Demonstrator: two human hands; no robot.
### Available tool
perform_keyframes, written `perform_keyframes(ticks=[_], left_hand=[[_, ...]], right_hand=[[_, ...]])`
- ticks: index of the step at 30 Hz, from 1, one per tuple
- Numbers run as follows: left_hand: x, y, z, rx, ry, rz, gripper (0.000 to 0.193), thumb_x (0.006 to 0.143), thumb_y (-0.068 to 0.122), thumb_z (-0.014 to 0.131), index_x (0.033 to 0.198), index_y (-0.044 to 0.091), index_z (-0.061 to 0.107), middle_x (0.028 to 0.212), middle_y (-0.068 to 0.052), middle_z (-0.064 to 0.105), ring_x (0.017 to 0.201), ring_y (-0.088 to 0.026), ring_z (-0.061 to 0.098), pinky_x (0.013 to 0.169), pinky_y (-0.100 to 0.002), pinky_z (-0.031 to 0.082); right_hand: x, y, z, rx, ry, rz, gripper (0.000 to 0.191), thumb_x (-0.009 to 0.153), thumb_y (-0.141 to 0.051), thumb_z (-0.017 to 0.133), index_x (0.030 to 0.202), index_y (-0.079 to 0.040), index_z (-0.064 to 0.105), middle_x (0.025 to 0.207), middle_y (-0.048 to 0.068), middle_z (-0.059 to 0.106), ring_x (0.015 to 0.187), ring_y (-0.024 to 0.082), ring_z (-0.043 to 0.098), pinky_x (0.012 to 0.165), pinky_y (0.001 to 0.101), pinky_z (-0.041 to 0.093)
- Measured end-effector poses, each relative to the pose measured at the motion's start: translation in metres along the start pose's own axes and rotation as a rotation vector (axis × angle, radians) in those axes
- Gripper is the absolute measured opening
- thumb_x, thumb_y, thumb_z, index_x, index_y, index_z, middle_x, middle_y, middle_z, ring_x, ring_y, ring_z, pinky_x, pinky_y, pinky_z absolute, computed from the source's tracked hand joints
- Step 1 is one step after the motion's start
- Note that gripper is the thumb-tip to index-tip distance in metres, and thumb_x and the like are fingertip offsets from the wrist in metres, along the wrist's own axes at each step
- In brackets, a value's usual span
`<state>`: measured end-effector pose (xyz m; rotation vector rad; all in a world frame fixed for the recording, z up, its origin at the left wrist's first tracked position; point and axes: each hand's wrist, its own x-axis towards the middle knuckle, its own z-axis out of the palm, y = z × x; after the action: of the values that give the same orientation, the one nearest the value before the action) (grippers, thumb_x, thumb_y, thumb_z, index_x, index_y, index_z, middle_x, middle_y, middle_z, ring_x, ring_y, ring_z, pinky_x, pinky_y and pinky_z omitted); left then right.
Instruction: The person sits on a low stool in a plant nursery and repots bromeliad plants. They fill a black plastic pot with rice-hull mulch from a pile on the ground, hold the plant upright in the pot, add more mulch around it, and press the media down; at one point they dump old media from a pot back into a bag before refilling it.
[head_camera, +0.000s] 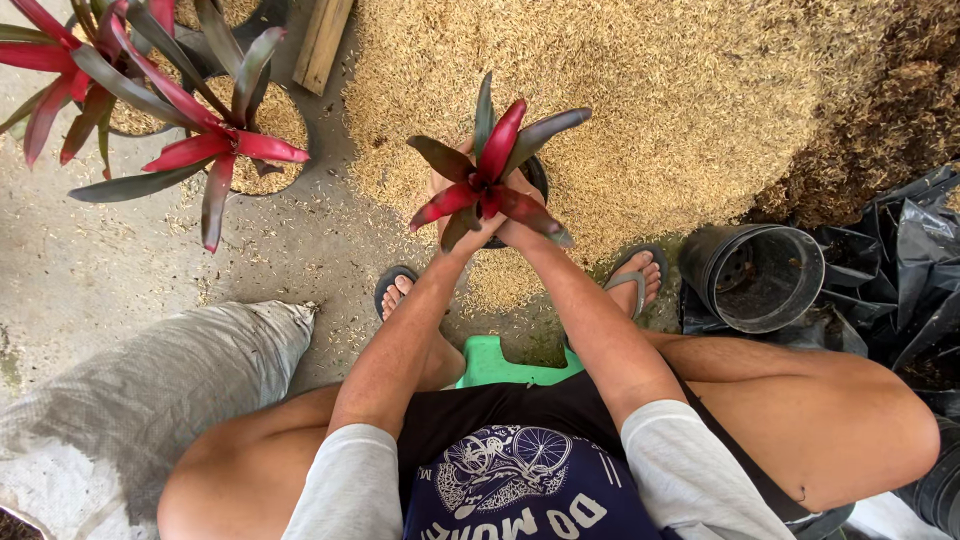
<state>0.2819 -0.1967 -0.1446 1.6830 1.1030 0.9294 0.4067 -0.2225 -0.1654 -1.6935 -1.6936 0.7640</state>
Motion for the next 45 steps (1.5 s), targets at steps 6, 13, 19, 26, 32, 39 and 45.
perform_keyframes(ticks=[6,13,19,26,32,39,45], left_hand=[[0.005,0.024,-0.024,-0.03,0.003,0.071,0.047,0.088,0.025,0.079,0.127,0.005,0.062,0.112,-0.013,0.066,0.108,-0.032,0.06,0.096,-0.045,0.048],[0.013,0.021,-0.026,-0.405,-0.117,-0.214,0.033,0.092,0.018,0.075,0.119,0.005,0.063,0.106,-0.008,0.069,0.098,-0.023,0.067,0.089,-0.037,0.056],[0.01,0.016,-0.033,-0.239,-0.134,-0.109,0.036,0.087,0.014,0.08,0.119,0.006,0.064,0.108,-0.008,0.068,0.1,-0.023,0.065,0.092,-0.037,0.053],[-0.002,0.006,-0.038,-0.255,-0.142,-0.147,0.041,0.083,0.011,0.084,0.119,0.007,0.065,0.112,-0.007,0.067,0.105,-0.023,0.062,0.096,-0.036,0.051],[-0.001,0.002,-0.037,-0.283,-0.138,-0.174,0.046,0.078,0.008,0.087,0.12,0.009,0.066,0.115,-0.007,0.066,0.108,-0.023,0.06,0.1,-0.036,0.049],[-0.002,-0.004,-0.046,-0.198,-0.24,-0.022,0.045,0.079,0.003,0.085,0.12,0.008,0.067,0.121,-0.009,0.07,0.114,-0.028,0.057,0.103,-0.038,0.046],[-0.005,-0.006,-0.05,-0.123,-0.308,0.073,0.025,0.094,-0.002,0.063,0.119,0.004,0.065,0.126,-0.011,0.069,0.117,-0.032,0.057,0.108,-0.041,0.045]], right_hand=[[-0.009,-0.01,-0.013,0.003,-0.009,0.007,0.044,0.101,-0.021,0.067,0.142,-0.013,0.054,0.13,0.012,0.066,0.111,0.03,0.065,0.087,0.0388,0.054],[-0.035,0.06,-0.067,0.423,0.418,0.381,0.042,0.093,-0.011,0.067,0.133,-0.006,0.054,0.13,0.014,0.062,0.113,0.024,0.063,0.095,0.0379,0.055],[-0.057,0.138,-0.062,0.696,0.353,1.348,0.073,0.097,-0.041,0.073,0.139,0.011,0.045,0.129,0.031,0.058,0.105,0.036,0.063,0.088,0.0503,0.059],[0.041,0.095,-0.029,0.865,0.415,1.332,0.125,0.081,-0.054,0.079,0.164,-0.01,-0.003,0.168,0.021,0.007,0.152,0.042,0.021,0.119,0.0607,0.032],[0.152,0.073,-0.053,0.724,0.526,1.324,0.137,0.077,-0.053,0.084,0.159,-0.012,-0.019,0.169,0.016,-0.002,0.156,0.036,0.007,0.125,0.0584,0.011],[0.151,0.121,-0.071,0.913,0.473,1.276,0.085,0.071,-0.027,0.081,0.146,-0.002,0.05,0.163,0.021,0.036,0.154,0.038,0.027,0.123,0.0622,0.014],[0.088,0.14,-0.094,0.954,0.191,1.16,0.076,0.074,-0.021,0.082,0.139,0.007,0.057,0.167,0.022,0.027,0.159,0.038,0.011,0.122,0.0664,0.015]])
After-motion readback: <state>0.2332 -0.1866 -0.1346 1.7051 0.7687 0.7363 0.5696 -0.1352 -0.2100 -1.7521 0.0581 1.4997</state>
